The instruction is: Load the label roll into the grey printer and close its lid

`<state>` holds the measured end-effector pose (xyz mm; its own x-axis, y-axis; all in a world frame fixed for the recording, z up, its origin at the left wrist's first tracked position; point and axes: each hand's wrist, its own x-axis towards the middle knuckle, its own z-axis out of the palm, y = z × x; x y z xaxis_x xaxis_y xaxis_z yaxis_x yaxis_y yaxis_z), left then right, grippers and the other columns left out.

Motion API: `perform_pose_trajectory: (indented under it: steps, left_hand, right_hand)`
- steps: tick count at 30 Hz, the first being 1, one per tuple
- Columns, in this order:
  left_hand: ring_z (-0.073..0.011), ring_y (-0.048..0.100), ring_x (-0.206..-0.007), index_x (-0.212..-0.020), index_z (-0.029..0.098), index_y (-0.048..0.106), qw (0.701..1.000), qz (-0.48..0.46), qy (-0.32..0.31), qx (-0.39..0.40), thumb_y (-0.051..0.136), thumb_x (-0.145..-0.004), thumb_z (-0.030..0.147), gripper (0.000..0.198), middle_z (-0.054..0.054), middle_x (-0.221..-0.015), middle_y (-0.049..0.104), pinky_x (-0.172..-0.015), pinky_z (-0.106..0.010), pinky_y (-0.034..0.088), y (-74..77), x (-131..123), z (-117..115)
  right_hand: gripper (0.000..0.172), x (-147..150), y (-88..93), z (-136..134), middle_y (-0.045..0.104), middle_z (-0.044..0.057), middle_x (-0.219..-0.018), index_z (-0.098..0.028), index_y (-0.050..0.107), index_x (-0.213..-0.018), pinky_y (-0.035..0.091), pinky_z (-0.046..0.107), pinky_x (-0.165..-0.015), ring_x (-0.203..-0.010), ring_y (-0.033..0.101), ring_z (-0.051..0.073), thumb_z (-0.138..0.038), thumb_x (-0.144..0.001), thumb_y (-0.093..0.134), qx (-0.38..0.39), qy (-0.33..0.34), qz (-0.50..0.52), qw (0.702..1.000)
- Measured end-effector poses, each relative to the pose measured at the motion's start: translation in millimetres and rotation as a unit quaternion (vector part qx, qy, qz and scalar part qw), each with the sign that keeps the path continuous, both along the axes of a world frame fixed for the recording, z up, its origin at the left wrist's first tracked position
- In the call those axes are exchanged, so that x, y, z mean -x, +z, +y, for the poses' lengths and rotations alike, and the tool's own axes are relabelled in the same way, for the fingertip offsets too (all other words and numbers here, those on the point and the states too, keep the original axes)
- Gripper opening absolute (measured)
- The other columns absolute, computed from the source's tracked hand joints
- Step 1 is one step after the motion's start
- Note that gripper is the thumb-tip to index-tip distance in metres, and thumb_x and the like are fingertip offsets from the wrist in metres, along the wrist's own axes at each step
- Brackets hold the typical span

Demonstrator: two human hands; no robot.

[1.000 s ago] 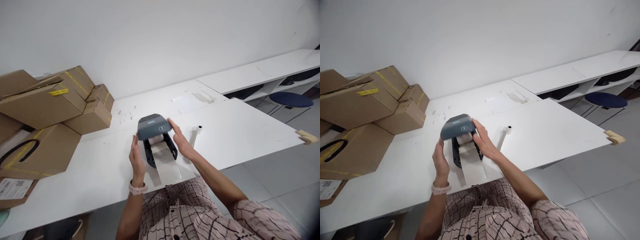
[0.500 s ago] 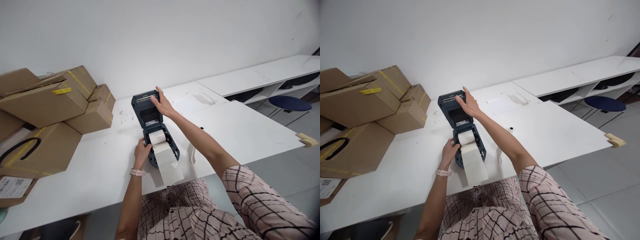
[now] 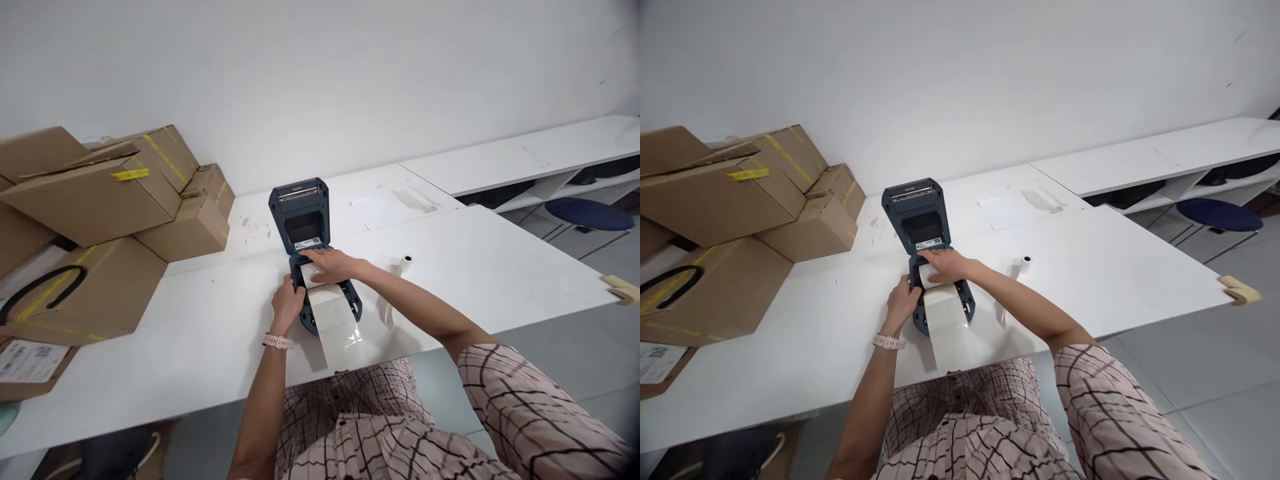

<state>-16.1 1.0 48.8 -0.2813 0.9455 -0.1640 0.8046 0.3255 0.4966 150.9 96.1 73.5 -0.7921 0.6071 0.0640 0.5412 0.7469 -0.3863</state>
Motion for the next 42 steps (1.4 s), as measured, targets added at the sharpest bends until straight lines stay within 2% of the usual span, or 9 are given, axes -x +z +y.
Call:
perform_pose_trajectory:
  steps: [8,13,17,22,27,30,33,37,42]
  left_hand:
    - [-0.0348,0.067,-0.11,-0.136,0.018,0.051,1.0,-0.025,0.012,-0.002,0.044,-0.09,0.026,0.047,-0.014,-0.116,0.073,-0.087,-0.042,0.048,-2.0,0.6,-1.0]
    - [-0.0338,0.067,-0.111,-0.138,0.018,0.05,0.999,-0.04,0.013,-0.006,0.044,-0.089,0.025,0.049,-0.013,-0.116,0.073,-0.087,-0.041,0.048,-1.8,0.0,-1.8]
    - [-0.0328,0.067,-0.109,-0.138,0.018,0.05,0.999,-0.042,0.016,-0.013,0.044,-0.089,0.025,0.05,-0.012,-0.114,0.073,-0.087,-0.04,0.049,-2.7,0.1,-2.7]
    - [-0.0318,0.068,-0.105,-0.139,0.018,0.05,0.998,-0.055,0.013,-0.017,0.043,-0.09,0.026,0.05,-0.011,-0.111,0.074,-0.085,-0.039,0.049,-5.8,2.3,-2.8]
    - [-0.0292,0.069,-0.1,-0.137,0.018,0.051,0.997,-0.067,0.022,-0.025,0.042,-0.09,0.027,0.049,-0.01,-0.11,0.074,-0.082,-0.037,0.05,-8.5,3.5,-1.6]
    - [-0.0285,0.069,-0.097,-0.135,0.019,0.053,0.997,-0.069,0.026,-0.03,0.044,-0.088,0.027,0.048,-0.009,-0.106,0.074,-0.081,-0.037,0.051,-10.7,4.6,-1.1]
    - [-0.0282,0.07,-0.095,-0.135,0.02,0.053,0.996,-0.082,0.027,-0.036,0.046,-0.087,0.028,0.049,-0.009,-0.103,0.075,-0.079,-0.036,0.051,-14.8,6.7,-0.3]
    - [-0.0268,0.07,-0.092,-0.137,0.02,0.051,0.993,-0.103,0.028,-0.046,0.047,-0.087,0.03,0.05,-0.008,-0.1,0.075,-0.076,-0.034,0.051,-21.0,10.0,1.1]
    - [-0.0253,0.07,-0.09,-0.135,0.02,0.052,0.993,-0.105,0.026,-0.056,0.047,-0.088,0.03,0.049,-0.007,-0.099,0.075,-0.076,-0.034,0.051,-26.6,12.7,3.0]
  right_hand:
    - [0.118,22.0,-4.5,18.9,0.066,0.017,-0.135,-0.025,0.026,-0.162,0.051,0.055,-0.097,-0.117,0.065,0.042,-0.031,-0.06,0.085,0.062,0.028,-0.068,0.995]
    - [0.107,-38.9,41.1,5.4,0.055,0.002,-0.15,-0.035,0.031,-0.159,0.051,0.043,-0.104,-0.128,0.06,0.032,-0.043,-0.066,0.084,0.119,0.145,0.128,0.974]
    - [0.101,-105.7,67.5,5.1,0.054,0.004,-0.149,-0.031,0.032,-0.159,0.048,0.044,-0.108,-0.133,0.055,0.031,-0.049,-0.071,0.08,0.148,0.092,0.19,0.966]
    - [0.101,-148.0,31.0,36.8,0.037,0.01,-0.161,-0.029,0.028,-0.159,0.045,0.047,-0.11,-0.144,0.041,0.034,-0.035,-0.072,0.079,0.17,-0.034,0.189,0.967]
    - [0.103,-143.1,-23.8,72.7,0.041,0.017,-0.157,-0.022,0.029,-0.158,0.044,0.051,-0.109,-0.145,0.04,0.036,-0.028,-0.068,0.079,0.185,-0.08,0.16,0.966]
    - [0.106,-139.7,-37.1,80.9,0.043,0.018,-0.157,-0.023,0.031,-0.157,0.042,0.055,-0.111,-0.145,0.041,0.038,-0.03,-0.065,0.083,0.194,-0.091,0.173,0.961]
    - [0.104,-164.4,-30.5,75.2,0.042,0.013,-0.159,-0.029,0.035,-0.157,0.035,0.056,-0.118,-0.149,0.037,0.035,-0.034,-0.066,0.086,0.206,-0.086,0.208,0.952]
    - [0.09,-236.7,-22.5,44.6,0.041,0.006,-0.161,-0.035,0.042,-0.154,0.031,0.056,-0.122,-0.151,0.035,0.031,-0.033,-0.074,0.082,0.249,-0.124,0.267,0.923]
    - [0.072,-268.0,-55.8,2.8,0.063,0.01,-0.141,-0.029,0.062,-0.138,0.049,0.058,-0.107,-0.129,0.06,0.032,-0.038,-0.07,0.085,0.272,-0.218,0.288,0.892]
